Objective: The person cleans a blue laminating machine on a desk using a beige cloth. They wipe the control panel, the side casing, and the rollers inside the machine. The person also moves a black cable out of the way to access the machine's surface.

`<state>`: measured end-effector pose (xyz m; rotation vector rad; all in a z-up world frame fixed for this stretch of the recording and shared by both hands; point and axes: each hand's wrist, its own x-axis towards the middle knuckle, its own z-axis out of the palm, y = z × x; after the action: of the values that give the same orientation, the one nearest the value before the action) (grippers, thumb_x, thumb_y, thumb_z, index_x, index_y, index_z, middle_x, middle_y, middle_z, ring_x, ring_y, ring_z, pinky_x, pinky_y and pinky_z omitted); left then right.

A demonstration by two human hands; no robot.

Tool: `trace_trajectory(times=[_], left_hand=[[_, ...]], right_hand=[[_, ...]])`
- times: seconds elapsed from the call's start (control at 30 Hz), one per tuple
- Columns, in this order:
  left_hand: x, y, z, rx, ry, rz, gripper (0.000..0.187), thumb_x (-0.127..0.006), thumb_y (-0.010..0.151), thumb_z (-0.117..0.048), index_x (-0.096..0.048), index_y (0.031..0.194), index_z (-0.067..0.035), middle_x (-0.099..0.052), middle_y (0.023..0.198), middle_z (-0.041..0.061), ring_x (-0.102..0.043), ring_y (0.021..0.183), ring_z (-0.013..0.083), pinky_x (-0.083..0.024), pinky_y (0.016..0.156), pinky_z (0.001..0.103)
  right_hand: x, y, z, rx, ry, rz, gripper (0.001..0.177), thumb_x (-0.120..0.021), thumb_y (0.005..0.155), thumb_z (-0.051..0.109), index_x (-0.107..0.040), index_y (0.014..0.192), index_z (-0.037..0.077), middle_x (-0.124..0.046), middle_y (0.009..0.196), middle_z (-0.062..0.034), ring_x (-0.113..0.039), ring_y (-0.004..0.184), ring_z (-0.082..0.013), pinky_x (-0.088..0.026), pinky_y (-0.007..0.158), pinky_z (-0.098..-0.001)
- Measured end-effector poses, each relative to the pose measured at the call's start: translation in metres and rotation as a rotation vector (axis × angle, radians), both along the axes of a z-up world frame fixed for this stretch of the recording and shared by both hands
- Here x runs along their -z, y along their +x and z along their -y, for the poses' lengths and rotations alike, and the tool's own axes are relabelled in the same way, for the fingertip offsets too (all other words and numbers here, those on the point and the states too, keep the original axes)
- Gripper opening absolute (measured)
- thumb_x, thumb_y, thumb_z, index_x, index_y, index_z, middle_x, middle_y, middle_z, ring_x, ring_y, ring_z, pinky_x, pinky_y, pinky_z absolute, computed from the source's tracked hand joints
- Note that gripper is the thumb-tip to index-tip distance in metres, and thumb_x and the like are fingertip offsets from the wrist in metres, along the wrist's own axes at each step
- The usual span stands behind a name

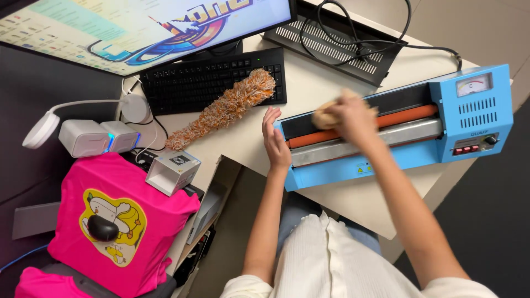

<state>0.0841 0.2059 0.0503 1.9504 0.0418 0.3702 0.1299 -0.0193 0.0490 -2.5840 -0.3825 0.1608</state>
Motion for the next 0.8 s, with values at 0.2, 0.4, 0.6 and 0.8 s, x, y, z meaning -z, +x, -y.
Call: trace_trajectory(times=[0.2,0.4,0.6,0.8], left_hand=[[0.001,-0.004,-0.001,-0.037,-0.128,-0.002,0.062,-0.021,0.114,-0.049,-0.055,0.133,0.0,-0.06,0.14,0.019,-0.047,0.148,0.0374,-0.034,0.126,0.049],[-0.006,-0.005,0.001,-0.038,-0.185,-0.013,0.062,-0.024,0.114,-0.048,-0.055,0.132,0.002,-0.06,0.139,0.021,-0.049,0.146,0.0379,-0.036,0.125,0.049],[-0.006,-0.005,0.002,-0.027,-0.204,-0.031,0.061,-0.024,0.114,-0.047,-0.055,0.131,0.002,-0.06,0.138,0.021,-0.049,0.146,0.0381,-0.037,0.124,0.049],[-0.004,-0.005,0.002,-0.027,-0.197,-0.028,0.059,-0.024,0.114,-0.046,-0.055,0.13,0.002,-0.061,0.138,0.021,-0.05,0.146,0.038,-0.037,0.124,0.049]], right_hand=[[-0.002,-0.004,0.022,0.071,-0.062,0.046,0.042,-0.084,0.068,0.006,-0.078,0.109,0.015,-0.065,0.118,-0.0081,-0.059,0.112,-0.034,-0.051,0.094,-0.0452],[0.01,-0.005,-0.089,-0.098,0.184,0.052,0.051,-0.081,0.06,0.006,-0.074,0.11,0.015,-0.064,0.116,-0.0069,-0.06,0.109,-0.0331,-0.052,0.093,-0.044],[-0.002,0.001,-0.106,-0.118,0.193,0.068,0.038,-0.082,0.066,0.01,-0.069,0.102,0.012,-0.064,0.109,-0.0058,-0.056,0.097,-0.0354,-0.05,0.083,-0.0453],[0.012,-0.005,-0.112,0.036,0.248,0.058,0.04,-0.082,0.07,0.012,-0.067,0.107,0.012,-0.065,0.107,-0.0071,-0.056,0.098,-0.0356,-0.05,0.084,-0.0464]])
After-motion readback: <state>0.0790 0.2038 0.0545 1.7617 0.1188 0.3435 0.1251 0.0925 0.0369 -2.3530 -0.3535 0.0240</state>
